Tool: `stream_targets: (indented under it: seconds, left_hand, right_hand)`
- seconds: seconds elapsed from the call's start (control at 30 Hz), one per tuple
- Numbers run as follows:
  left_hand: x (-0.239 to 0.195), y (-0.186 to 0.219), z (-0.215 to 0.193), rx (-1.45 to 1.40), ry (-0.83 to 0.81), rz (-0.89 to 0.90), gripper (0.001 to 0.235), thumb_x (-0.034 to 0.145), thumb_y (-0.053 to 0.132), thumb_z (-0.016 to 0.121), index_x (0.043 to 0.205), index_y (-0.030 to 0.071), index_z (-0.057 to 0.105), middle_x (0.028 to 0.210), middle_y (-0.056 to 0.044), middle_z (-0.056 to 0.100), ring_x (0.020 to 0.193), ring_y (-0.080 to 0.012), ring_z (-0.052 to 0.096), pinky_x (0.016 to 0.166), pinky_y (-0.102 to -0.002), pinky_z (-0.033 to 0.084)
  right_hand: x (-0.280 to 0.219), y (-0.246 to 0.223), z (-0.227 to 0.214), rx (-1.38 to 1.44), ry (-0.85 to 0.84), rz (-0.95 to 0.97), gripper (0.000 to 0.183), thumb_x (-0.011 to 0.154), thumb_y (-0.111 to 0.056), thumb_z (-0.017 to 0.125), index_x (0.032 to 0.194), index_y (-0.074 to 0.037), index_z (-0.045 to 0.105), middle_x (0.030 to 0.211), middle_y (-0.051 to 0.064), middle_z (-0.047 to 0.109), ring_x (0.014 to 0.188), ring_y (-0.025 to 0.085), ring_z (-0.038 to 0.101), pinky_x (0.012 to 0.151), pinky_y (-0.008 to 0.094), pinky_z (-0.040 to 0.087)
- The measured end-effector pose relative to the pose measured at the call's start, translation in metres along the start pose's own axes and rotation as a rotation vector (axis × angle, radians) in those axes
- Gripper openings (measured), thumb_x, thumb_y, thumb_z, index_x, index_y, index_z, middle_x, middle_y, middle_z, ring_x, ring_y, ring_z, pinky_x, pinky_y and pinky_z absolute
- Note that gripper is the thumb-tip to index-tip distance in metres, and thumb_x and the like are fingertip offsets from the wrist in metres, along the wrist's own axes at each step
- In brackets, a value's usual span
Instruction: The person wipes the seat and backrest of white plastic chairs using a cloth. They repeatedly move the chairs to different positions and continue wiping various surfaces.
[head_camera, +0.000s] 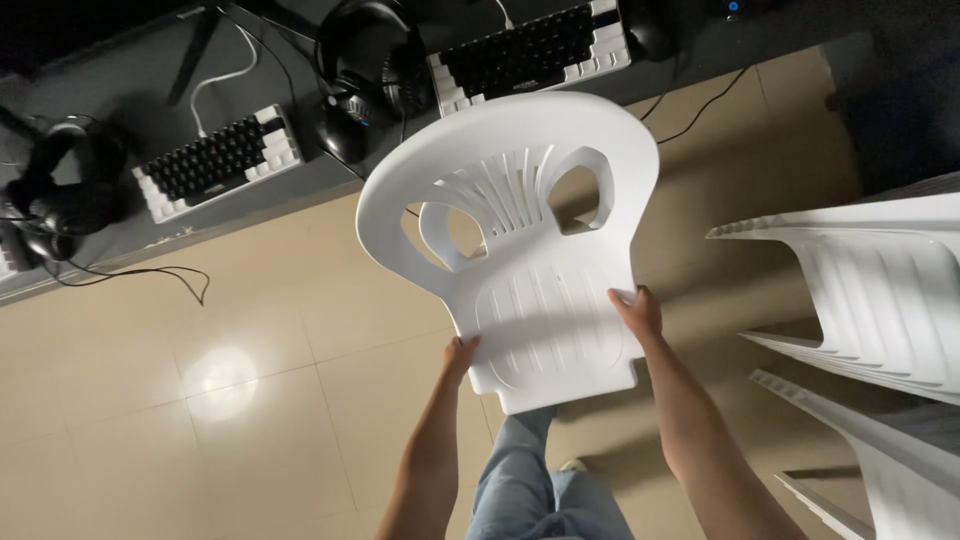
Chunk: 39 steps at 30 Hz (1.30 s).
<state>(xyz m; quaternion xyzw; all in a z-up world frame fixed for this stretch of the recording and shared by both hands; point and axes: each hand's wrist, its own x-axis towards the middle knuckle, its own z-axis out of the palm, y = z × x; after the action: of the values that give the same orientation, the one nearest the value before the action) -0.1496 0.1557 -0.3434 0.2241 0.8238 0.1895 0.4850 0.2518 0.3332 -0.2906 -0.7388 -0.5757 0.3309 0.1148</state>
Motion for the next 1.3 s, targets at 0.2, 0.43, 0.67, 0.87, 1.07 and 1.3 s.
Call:
stream_targets:
  seconds: [0.2, 0.43, 0.67, 0.87, 1.07, 1.3]
  left_hand:
    - [0.044, -0.011, 0.034, -0.008, -0.025, -0.063, 0.067, 0.087, 0.046, 0.076, 0.126, -0.007, 0.062, 0.12, -0.026, 0.07, 0.11, -0.035, 0.068, 0.092, -0.043, 0.054]
    - [0.076, -0.02, 0.058, -0.164, -0.066, -0.16, 0.068, 0.081, 0.036, 0.08, 0.128, -0.009, 0.059, 0.119, -0.022, 0.071, 0.106, -0.0294, 0.072, 0.09, -0.041, 0.059]
    - [0.076, -0.024, 0.043, -0.146, -0.192, -0.07, 0.065, 0.082, 0.027, 0.08, 0.132, -0.007, 0.054, 0.119, -0.02, 0.071, 0.109, -0.0296, 0.071, 0.092, -0.041, 0.059]
    - [0.038, 0.009, 0.048, -0.073, -0.24, 0.097, 0.057, 0.088, 0.029, 0.075, 0.132, -0.003, 0.058, 0.12, -0.017, 0.072, 0.112, -0.0264, 0.069, 0.094, -0.038, 0.056]
    - [-0.004, 0.057, 0.078, 0.052, -0.338, 0.291, 0.048, 0.094, 0.029, 0.072, 0.132, 0.001, 0.062, 0.12, -0.014, 0.073, 0.113, -0.0238, 0.068, 0.095, -0.035, 0.053]
    - [-0.067, 0.125, 0.128, 0.277, -0.538, 0.482, 0.041, 0.094, 0.028, 0.07, 0.127, 0.005, 0.063, 0.104, -0.01, 0.077, 0.095, -0.0188, 0.074, 0.085, -0.033, 0.058]
  right_hand:
    - [0.062, 0.048, 0.065, 0.074, -0.16, 0.235, 0.072, 0.077, -0.055, 0.082, 0.117, 0.004, 0.069, 0.11, 0.023, 0.074, 0.103, 0.036, 0.072, 0.088, 0.043, 0.057]
    - [0.109, 0.129, 0.13, -0.002, -0.262, 0.269, 0.077, 0.083, -0.053, 0.081, 0.129, 0.007, 0.065, 0.118, 0.023, 0.073, 0.111, 0.034, 0.071, 0.092, 0.041, 0.057]
    - [0.108, 0.126, 0.132, 0.135, -0.375, 0.356, 0.079, 0.091, -0.038, 0.073, 0.151, 0.0, 0.039, 0.149, 0.024, 0.046, 0.135, 0.037, 0.048, 0.107, 0.046, 0.044]
    - [0.078, 0.144, 0.143, 0.15, -0.188, 0.118, 0.07, 0.09, -0.036, 0.074, 0.147, -0.003, 0.051, 0.146, 0.022, 0.057, 0.133, 0.036, 0.056, 0.11, 0.046, 0.045]
    - [-0.004, 0.079, 0.109, 0.232, -0.174, 0.016, 0.062, 0.089, -0.033, 0.075, 0.142, -0.008, 0.055, 0.14, 0.012, 0.063, 0.119, 0.031, 0.065, 0.101, 0.043, 0.054]
    - [-0.08, 0.018, -0.018, 0.466, -0.213, 0.171, 0.052, 0.094, -0.029, 0.069, 0.14, -0.01, 0.055, 0.139, 0.008, 0.066, 0.122, 0.025, 0.067, 0.097, 0.039, 0.056]
